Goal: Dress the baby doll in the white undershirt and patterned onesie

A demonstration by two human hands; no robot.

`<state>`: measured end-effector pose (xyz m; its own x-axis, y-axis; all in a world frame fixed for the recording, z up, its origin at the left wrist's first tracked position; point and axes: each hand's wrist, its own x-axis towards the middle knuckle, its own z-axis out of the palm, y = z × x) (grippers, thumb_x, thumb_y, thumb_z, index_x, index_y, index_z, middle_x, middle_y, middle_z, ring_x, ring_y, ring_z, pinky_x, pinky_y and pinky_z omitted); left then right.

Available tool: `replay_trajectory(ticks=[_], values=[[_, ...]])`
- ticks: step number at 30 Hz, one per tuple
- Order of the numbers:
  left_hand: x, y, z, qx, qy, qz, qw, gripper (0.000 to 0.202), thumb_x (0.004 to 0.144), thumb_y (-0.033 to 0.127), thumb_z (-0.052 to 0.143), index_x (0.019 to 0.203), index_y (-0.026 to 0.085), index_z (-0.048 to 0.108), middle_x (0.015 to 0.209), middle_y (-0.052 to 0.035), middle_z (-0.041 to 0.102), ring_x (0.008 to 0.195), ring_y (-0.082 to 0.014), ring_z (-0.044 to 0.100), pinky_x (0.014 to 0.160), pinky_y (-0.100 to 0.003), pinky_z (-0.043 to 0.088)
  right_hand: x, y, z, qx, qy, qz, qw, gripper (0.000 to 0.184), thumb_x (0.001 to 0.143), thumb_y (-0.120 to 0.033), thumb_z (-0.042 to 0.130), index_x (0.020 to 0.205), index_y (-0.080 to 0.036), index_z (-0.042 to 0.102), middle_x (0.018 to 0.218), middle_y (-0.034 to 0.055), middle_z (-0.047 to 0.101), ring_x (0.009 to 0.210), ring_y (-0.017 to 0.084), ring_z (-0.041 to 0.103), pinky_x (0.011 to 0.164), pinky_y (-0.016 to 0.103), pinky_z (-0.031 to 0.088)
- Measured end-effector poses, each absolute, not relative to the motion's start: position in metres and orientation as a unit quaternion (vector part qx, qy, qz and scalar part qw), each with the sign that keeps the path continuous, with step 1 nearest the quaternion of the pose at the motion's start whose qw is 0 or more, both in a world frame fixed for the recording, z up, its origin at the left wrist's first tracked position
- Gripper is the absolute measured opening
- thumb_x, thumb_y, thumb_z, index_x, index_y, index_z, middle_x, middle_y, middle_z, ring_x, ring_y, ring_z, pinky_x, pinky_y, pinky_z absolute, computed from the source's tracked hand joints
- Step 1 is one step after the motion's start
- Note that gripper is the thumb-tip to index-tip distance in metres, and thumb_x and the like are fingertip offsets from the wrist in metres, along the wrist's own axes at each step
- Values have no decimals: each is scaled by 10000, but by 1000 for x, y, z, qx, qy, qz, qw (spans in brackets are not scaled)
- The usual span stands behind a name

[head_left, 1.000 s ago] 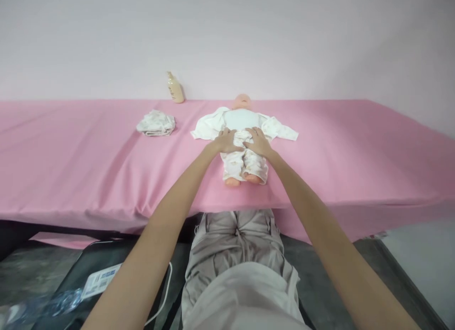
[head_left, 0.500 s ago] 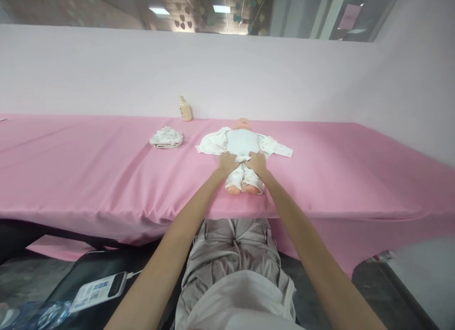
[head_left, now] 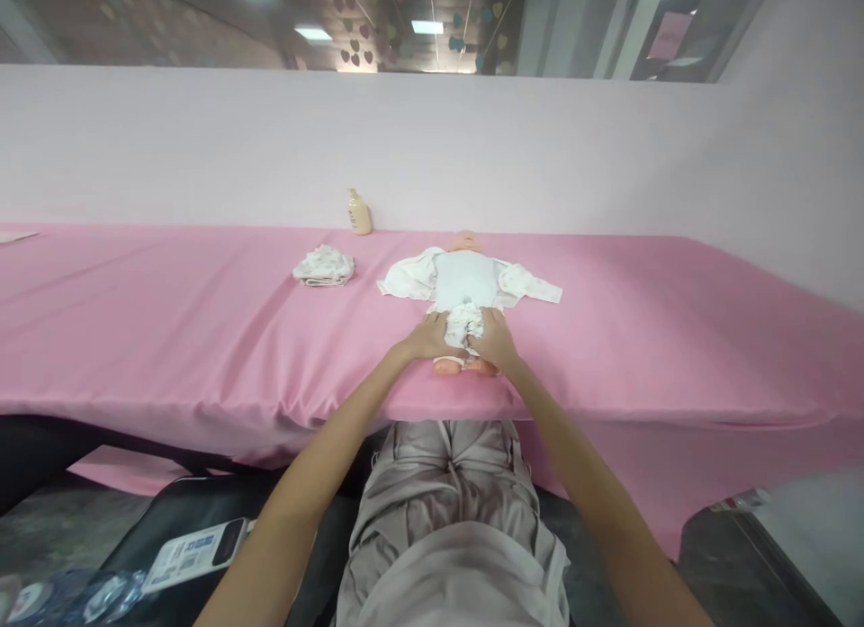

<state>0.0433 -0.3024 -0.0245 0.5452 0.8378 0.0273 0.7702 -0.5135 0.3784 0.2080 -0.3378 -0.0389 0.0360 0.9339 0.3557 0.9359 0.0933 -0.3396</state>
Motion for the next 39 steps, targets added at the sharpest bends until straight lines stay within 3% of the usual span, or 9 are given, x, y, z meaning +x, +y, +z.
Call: replay_trajectory(ticks=[5,9,13,16,20,25,31,35,39], values=[[67,-313,-33,831,502,235,51,558,713,435,622,1214,219,508,1133,-86,617,1091,-309,500,906,-418,381,195,-343,-36,-721,-645,-95,232,227,760,-136,509,978,-136,575,976,141,625,979,299,506,836,391,350],[68,-319,-34,839,488,242,15,256,809,351,537,1011,207,598,911,-77,665,926,-254,576,852,-370,388,197,-350,-37,-739,-621,-95,242,164,802,-165,471,917,-178,587,821,106,644,840,253,554,752,342,341],[64,-336,-30,841,493,222,-8,320,834,426,507,1000,166,590,928,-112,654,943,-273,575,846,-375,402,201,-360,-34,-732,-637,-55,237,204,790,-212,509,964,-154,598,900,116,652,913,260,562,788,340,358],[58,-361,-34,840,476,258,5,389,850,437,479,1117,163,546,1097,-120,607,1074,-273,528,915,-381,396,205,-379,-35,-699,-670,-31,248,359,780,-334,572,1072,-126,588,1050,142,619,1037,289,521,878,362,370],[43,-385,-45,839,450,293,91,599,833,442,505,1344,162,364,1346,-130,450,1258,-266,412,1015,-394,371,215,-403,-43,-638,-716,13,284,693,718,-461,660,1286,-113,467,1247,153,526,1170,302,449,987,397,349],[18,-378,-41,871,363,247,222,810,745,374,629,1427,179,239,1429,-118,358,1317,-237,357,1080,-360,335,227,-405,-47,-613,-726,73,304,767,697,-435,702,1347,-144,420,1279,128,494,1196,279,434,1005,382,360],[25,-374,-32,870,418,224,136,739,654,328,671,1315,154,389,1273,-123,493,1184,-290,445,979,-406,401,224,-402,-41,-630,-716,58,295,756,658,-436,727,1307,-135,484,1174,124,547,1127,292,455,947,380,389],[37,-386,-30,858,455,227,65,446,730,324,601,1142,179,510,1113,-95,611,1025,-288,521,839,-392,428,212,-412,-44,-664,-686,28,296,546,730,-367,655,1230,-171,556,1104,105,598,1078,285,475,896,368,384],[44,-398,-33,842,491,222,22,230,781,206,507,1000,219,574,968,-67,673,923,-276,560,742,-381,395,195,-425,-56,-689,-646,18,327,387,804,-322,541,1170,-198,579,1130,86,633,1050,283,503,837,362,364]])
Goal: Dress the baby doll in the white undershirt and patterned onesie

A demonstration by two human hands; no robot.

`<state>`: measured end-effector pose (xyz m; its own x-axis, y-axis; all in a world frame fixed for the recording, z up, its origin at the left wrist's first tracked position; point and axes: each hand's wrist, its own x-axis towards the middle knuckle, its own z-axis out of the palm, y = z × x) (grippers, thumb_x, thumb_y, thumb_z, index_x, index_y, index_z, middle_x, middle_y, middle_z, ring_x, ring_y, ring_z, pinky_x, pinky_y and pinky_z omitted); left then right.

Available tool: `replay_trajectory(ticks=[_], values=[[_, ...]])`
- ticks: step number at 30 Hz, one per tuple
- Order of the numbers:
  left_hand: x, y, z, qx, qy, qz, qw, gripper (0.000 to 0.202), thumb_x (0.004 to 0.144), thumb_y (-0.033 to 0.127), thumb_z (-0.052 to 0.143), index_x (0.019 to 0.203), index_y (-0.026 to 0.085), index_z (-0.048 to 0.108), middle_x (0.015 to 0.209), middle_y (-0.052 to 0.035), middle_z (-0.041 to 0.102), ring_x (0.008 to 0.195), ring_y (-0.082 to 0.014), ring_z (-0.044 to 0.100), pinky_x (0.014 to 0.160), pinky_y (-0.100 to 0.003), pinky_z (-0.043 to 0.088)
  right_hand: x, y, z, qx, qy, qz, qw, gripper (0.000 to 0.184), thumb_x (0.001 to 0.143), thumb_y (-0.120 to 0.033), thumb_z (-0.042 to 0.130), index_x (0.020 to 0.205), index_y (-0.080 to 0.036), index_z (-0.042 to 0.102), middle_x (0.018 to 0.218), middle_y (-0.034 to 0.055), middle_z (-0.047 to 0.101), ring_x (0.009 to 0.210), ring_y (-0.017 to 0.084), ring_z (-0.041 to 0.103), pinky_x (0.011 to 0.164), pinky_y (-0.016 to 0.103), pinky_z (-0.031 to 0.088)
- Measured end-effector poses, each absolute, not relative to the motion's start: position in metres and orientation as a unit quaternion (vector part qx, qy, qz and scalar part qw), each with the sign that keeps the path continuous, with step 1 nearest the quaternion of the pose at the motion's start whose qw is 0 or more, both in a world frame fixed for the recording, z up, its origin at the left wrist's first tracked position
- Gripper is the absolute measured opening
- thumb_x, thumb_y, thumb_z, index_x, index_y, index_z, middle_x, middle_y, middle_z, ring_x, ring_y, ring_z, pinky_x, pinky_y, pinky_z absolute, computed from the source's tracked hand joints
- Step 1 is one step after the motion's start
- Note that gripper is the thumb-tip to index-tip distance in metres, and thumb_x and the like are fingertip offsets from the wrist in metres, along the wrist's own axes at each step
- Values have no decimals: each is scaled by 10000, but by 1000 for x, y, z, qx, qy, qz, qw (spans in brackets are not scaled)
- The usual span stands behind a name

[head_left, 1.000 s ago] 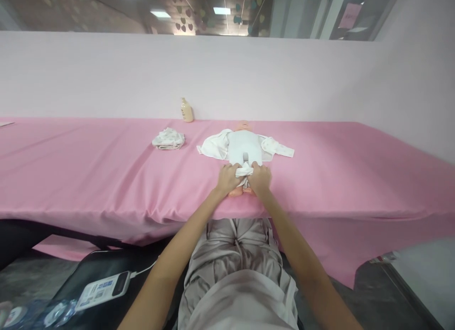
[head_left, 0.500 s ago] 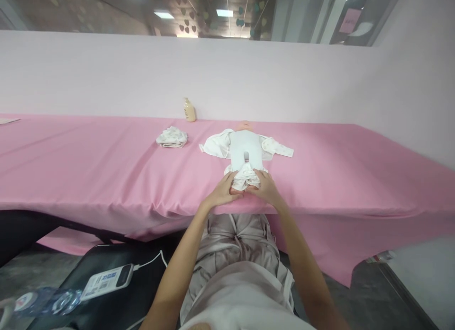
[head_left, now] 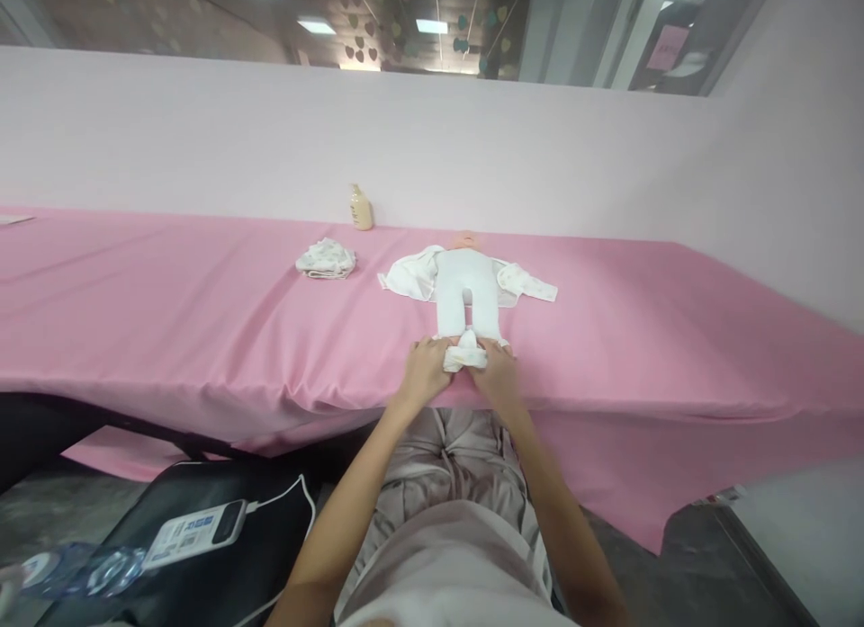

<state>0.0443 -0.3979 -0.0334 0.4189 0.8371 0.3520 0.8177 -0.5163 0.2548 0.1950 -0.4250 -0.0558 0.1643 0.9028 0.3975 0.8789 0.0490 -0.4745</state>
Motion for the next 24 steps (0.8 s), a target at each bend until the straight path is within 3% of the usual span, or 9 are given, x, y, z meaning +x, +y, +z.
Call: replay_trajectory(ticks=[4,10,17,20,24], values=[[50,-408,-51,831,497,249,-19,139,772,158,491,849,206,596,869,-82,680,901,-272,577,732,-390,366,186,-433,-66,-698,-618,21,361,365,796,-228,477,1140,-201,598,1050,70,682,966,268,560,810,358,359],[54,-424,-82,793,502,345,-28,173,833,202,448,850,202,620,859,-88,682,867,-257,578,750,-380,355,186,-438,-74,-663,-643,-8,383,304,781,-377,529,988,-201,666,880,86,706,829,253,619,841,367,400],[55,-436,-85,779,502,377,-9,347,799,186,462,1122,192,586,1085,-107,662,996,-267,577,828,-387,379,184,-449,-87,-675,-623,-51,392,379,900,-321,384,1186,-189,595,1069,124,673,968,257,614,861,359,432],[55,-444,-83,783,491,381,-9,504,764,157,468,1268,173,491,1273,-119,576,1161,-274,516,932,-413,362,185,-456,-85,-668,-622,-58,404,439,893,-305,381,1289,-173,519,1213,137,603,1043,258,590,845,338,445],[55,-451,-81,777,502,380,6,484,740,166,489,1223,188,506,1383,-122,481,1328,-273,378,1080,-465,256,185,-468,-76,-666,-628,-44,400,481,836,-318,446,1303,-213,503,1190,110,616,1050,278,572,848,358,449]])
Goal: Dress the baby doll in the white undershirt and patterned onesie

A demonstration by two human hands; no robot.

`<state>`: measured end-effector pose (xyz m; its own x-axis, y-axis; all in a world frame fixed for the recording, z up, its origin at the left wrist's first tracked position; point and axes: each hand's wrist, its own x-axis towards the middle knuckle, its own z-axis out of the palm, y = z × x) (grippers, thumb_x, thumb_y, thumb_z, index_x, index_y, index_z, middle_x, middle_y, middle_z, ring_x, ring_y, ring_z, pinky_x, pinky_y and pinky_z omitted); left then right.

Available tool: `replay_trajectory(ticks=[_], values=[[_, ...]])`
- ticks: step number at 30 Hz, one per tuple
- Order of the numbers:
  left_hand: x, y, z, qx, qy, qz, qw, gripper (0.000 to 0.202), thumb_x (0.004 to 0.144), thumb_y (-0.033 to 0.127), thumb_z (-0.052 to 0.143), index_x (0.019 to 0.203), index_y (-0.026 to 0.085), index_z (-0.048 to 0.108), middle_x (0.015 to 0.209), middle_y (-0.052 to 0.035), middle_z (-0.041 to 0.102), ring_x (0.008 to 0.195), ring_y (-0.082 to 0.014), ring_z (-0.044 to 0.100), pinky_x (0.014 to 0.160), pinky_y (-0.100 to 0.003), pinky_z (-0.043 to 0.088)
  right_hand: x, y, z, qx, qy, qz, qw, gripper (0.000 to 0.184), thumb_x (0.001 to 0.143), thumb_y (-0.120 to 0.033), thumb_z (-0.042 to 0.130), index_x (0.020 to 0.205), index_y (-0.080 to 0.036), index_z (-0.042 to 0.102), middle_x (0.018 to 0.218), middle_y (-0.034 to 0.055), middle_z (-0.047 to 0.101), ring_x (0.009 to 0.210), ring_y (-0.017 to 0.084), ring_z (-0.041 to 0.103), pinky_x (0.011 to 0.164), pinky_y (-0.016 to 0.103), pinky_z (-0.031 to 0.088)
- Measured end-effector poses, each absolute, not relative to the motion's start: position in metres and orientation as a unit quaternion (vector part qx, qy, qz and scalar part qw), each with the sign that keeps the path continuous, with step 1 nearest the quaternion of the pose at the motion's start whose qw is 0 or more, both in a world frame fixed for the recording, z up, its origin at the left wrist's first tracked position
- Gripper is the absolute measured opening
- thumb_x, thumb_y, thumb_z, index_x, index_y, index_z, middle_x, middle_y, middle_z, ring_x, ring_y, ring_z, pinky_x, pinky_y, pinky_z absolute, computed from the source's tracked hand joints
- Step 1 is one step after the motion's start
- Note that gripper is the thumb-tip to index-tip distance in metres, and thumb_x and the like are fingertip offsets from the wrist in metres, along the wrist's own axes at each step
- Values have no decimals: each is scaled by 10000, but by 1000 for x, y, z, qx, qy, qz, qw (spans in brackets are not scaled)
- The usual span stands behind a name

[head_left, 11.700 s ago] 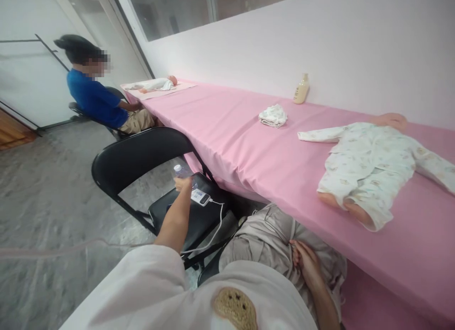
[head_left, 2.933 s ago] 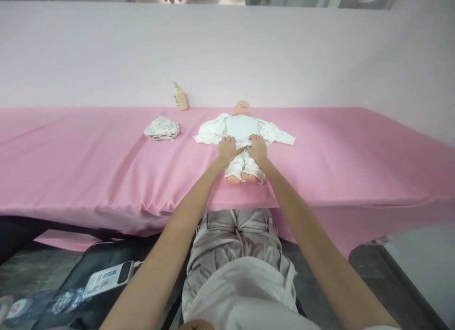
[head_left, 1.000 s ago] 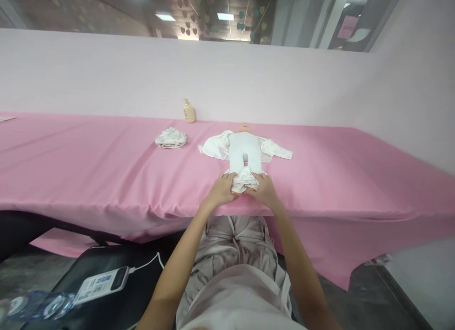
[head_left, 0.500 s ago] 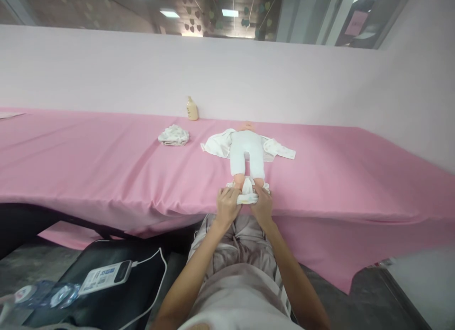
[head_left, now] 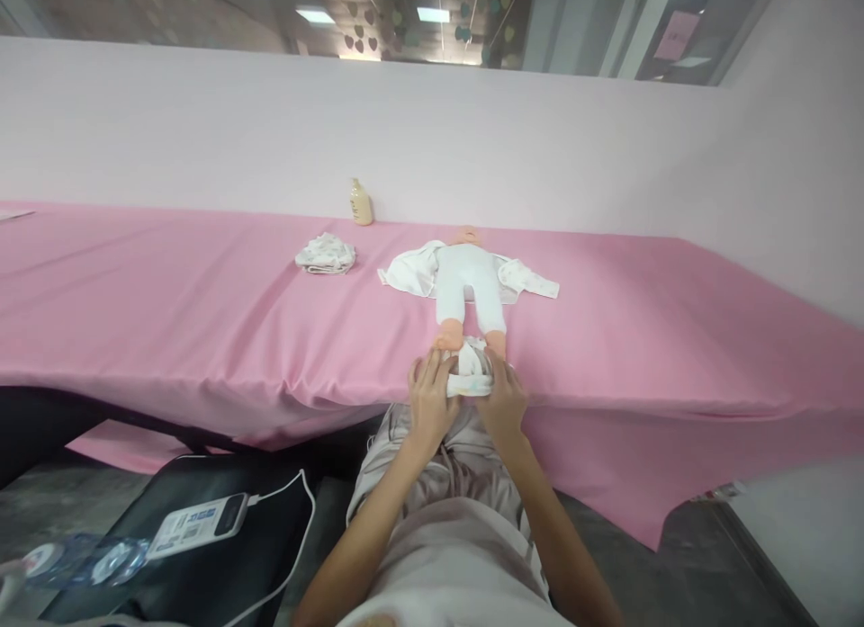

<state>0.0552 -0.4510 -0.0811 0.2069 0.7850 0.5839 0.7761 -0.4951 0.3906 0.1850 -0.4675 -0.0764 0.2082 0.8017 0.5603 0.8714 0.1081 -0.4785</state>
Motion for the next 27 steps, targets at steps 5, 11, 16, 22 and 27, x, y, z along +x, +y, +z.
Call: replay_trajectory(ticks=[5,11,16,22,27], values=[[49,-454,-76,789,465,399,49,277,731,141,489,984,216,575,1194,-78,633,1205,-215,519,1122,-432,246,184,-488,-65,-631,-659,-13,410,474,812,-207,381,1264,-240,523,1172,62,632,1073,273,521,950,420,396],[34,-464,-62,820,406,399,53,181,699,131,530,849,211,594,911,-59,697,943,-213,632,1036,-424,363,198,-503,-59,-601,-702,-14,383,497,728,-115,394,1163,-276,572,1081,60,662,1106,281,506,1056,540,236],[28,-477,-45,815,356,436,138,103,712,131,529,779,180,589,817,-43,672,804,-186,621,917,-379,451,202,-511,-48,-506,-747,17,430,421,707,-78,418,1076,-195,584,1037,88,663,1062,257,557,1035,507,308],[-8,-505,-17,784,300,381,387,258,680,400,586,781,165,615,653,-28,618,555,-152,557,513,-251,439,217,-555,-16,-413,-760,244,439,279,783,-455,594,912,-209,622,857,65,671,721,186,623,645,282,504],[-30,-521,9,834,103,298,453,644,696,777,393,685,189,654,517,-55,592,463,-167,579,464,-257,458,240,-570,16,-197,-868,320,324,622,839,-722,290,724,-222,642,546,6,572,509,118,554,511,211,458]])
